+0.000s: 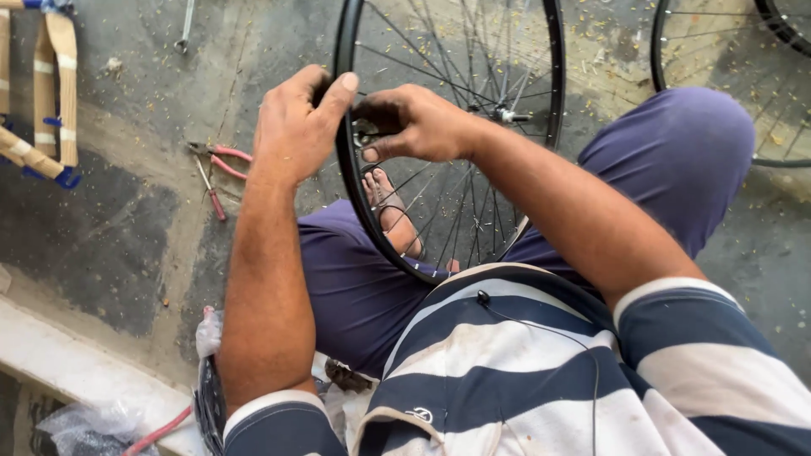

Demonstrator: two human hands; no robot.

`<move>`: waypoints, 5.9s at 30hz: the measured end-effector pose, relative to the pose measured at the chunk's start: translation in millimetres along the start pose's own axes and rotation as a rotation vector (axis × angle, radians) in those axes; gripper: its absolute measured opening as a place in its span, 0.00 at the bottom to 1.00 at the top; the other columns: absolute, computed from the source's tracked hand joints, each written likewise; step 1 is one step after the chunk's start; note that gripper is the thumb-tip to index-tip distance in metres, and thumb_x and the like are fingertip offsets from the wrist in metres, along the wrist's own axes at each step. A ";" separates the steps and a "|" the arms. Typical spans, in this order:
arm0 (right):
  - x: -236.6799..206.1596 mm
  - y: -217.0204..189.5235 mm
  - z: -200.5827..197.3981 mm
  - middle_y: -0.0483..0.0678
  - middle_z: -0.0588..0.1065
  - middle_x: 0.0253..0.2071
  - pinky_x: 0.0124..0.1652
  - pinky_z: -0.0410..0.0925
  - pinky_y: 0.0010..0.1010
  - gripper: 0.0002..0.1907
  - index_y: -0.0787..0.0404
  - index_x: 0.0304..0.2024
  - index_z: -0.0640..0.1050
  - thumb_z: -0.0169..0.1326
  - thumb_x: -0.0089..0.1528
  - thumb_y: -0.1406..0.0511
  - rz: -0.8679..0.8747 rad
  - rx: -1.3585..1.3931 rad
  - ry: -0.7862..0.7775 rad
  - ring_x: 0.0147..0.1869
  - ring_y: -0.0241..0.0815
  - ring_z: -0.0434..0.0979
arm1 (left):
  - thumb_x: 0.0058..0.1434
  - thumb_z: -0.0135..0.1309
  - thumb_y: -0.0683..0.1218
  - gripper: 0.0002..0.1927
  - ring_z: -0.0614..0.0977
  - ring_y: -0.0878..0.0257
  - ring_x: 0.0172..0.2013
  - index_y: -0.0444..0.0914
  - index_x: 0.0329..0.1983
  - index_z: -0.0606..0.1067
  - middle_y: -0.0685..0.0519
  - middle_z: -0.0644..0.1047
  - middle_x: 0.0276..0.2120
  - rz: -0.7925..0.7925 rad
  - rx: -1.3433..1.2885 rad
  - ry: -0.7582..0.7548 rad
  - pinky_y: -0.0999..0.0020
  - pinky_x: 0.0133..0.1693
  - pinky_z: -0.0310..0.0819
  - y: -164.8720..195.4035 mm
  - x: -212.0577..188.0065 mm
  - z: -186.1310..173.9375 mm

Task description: The person sits on the floor with a bicycle wheel across their lap and works around the rim, using a small spoke wrench to turn spoke nipples section by section while steadying the wheel with the other hand. They rotate the wheel to reach different areas and continue adjusting spokes around the rim.

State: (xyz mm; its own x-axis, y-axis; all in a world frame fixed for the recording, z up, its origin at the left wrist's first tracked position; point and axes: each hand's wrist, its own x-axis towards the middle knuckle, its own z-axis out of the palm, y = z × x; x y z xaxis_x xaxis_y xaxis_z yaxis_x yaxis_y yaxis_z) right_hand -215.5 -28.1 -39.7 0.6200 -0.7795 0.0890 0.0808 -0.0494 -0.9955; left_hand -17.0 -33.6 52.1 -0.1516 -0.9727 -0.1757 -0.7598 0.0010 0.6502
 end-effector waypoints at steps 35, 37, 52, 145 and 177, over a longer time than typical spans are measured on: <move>-111.2 23.8 -87.2 0.45 0.76 0.30 0.29 0.66 0.28 0.16 0.66 0.40 0.80 0.60 0.69 0.58 0.420 -0.251 0.896 0.29 0.34 0.70 | 0.57 0.68 0.44 0.23 0.78 0.67 0.34 0.34 0.49 0.70 0.50 0.78 0.33 0.283 -0.600 0.244 0.69 0.37 0.75 139.9 -85.7 101.7; -106.2 30.8 -84.3 0.45 0.76 0.31 0.30 0.66 0.30 0.15 0.66 0.42 0.81 0.56 0.70 0.58 0.387 -0.098 0.847 0.31 0.34 0.71 | 0.61 0.67 0.49 0.23 0.82 0.68 0.42 0.34 0.51 0.71 0.51 0.81 0.40 0.406 -0.782 0.099 0.69 0.46 0.79 123.4 -70.1 116.8; -82.7 20.5 -74.0 0.44 0.73 0.26 0.25 0.61 0.29 0.18 0.61 0.36 0.80 0.54 0.67 0.53 0.482 0.035 0.721 0.23 0.33 0.66 | 0.66 0.51 0.62 0.25 0.82 0.55 0.35 0.35 0.48 0.70 0.46 0.79 0.40 -0.334 -1.016 0.134 0.50 0.40 0.78 21.0 3.2 197.7; -111.9 25.8 -45.3 0.39 0.69 0.25 0.22 0.58 0.24 0.19 0.62 0.40 0.78 0.47 0.73 0.54 0.418 0.158 0.671 0.22 0.29 0.62 | 0.73 0.37 0.62 0.26 0.73 0.71 0.19 0.39 0.58 0.72 0.56 0.74 0.23 -0.521 -0.721 0.153 0.72 0.23 0.66 26.9 -26.6 184.3; -128.8 35.2 -53.8 0.50 0.79 0.29 0.40 0.70 0.43 0.25 0.60 0.37 0.79 0.43 0.70 0.48 0.559 -0.291 0.679 0.35 0.44 0.80 | 0.73 0.53 0.62 0.35 0.76 0.55 0.63 0.33 0.70 0.66 0.43 0.74 0.62 0.209 -1.231 0.159 0.62 0.69 0.70 87.9 -66.6 142.6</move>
State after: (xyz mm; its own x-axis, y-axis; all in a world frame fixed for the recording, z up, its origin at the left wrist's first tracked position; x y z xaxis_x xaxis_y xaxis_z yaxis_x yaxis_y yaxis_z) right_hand -334.5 37.0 -88.0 -0.0876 -0.9314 -0.3533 -0.3485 0.3609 -0.8651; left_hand -163.8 64.4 15.6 -0.0549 -0.9973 0.0488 0.3741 0.0248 0.9270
